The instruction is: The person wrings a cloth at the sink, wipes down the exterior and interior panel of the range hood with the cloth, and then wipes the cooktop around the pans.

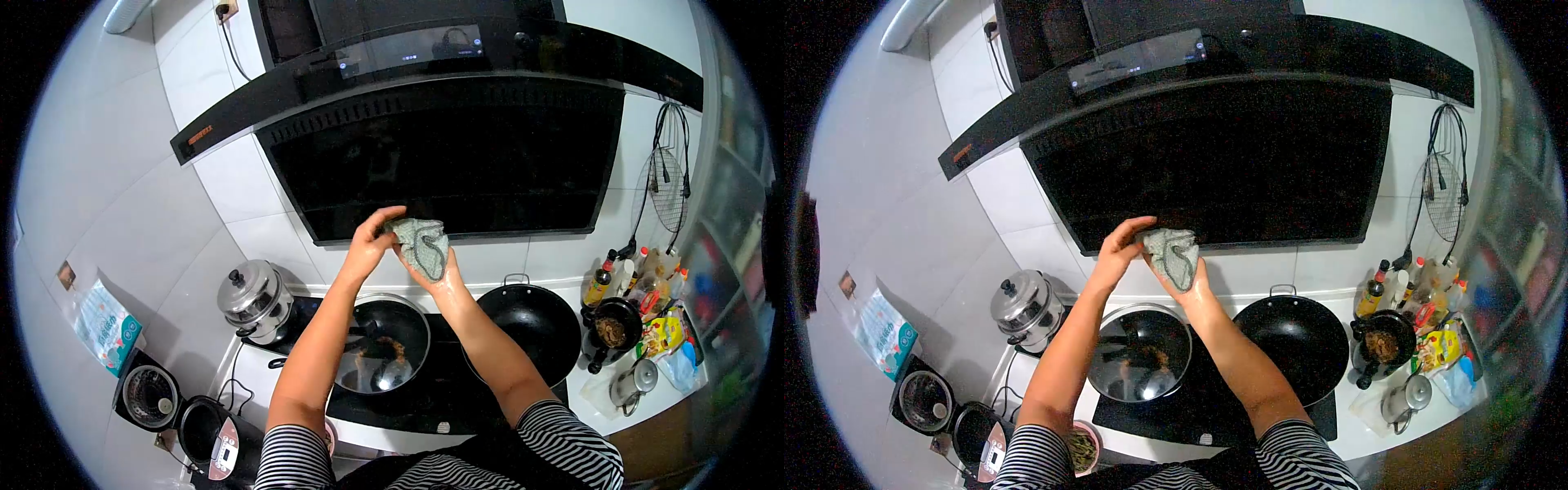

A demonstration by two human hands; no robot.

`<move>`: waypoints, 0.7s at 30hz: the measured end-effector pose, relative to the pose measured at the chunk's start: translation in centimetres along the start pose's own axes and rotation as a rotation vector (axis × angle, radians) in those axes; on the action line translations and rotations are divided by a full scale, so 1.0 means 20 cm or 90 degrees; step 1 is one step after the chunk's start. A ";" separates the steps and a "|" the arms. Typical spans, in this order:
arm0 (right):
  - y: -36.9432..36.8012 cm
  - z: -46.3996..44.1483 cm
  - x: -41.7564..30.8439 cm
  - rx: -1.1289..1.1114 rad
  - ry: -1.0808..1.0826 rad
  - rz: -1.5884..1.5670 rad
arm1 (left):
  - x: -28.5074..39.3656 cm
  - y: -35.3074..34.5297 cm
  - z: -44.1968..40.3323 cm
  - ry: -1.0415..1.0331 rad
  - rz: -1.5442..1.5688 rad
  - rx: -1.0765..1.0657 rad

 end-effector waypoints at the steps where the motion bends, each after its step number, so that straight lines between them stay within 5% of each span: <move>1: -0.01 0.00 0.01 0.056 0.038 -0.004 | 0.01 -0.01 0.00 -0.053 -0.100 0.149; 2: 0.00 -0.01 0.01 0.054 0.039 -0.008 | 0.01 -0.02 -0.01 -0.053 -0.104 0.147; 4: 0.03 -0.02 0.02 -0.010 0.123 0.046 | 0.04 -0.05 0.01 -0.049 -0.444 0.259; 8: 0.08 -0.02 0.03 0.142 0.215 0.158 | 0.04 -0.23 0.02 0.045 -0.604 0.151; 9: 0.04 0.00 0.05 0.231 0.214 0.183 | 0.02 -0.25 0.01 0.040 -0.598 0.152; 14: 0.26 -0.06 0.02 0.213 0.284 0.226 | -0.05 -0.34 -0.04 -0.166 -0.422 0.091; 18: 0.29 -0.04 -0.05 0.173 0.300 0.250 | -0.05 -0.40 0.02 -0.367 -0.426 -0.120; 21: 0.30 -0.07 -0.13 0.127 0.303 0.269 | -0.12 -0.33 0.03 -0.314 -0.331 -0.162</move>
Point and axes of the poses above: each hand's wrist, its own z-axis away from the middle knuckle, its own y-axis out of the back of the hand, x = y × z, the point moved 1 cm from there along -z, towards the middle knuckle, and after that the axes turned 9 degrees about y, right-handed, at the moved point
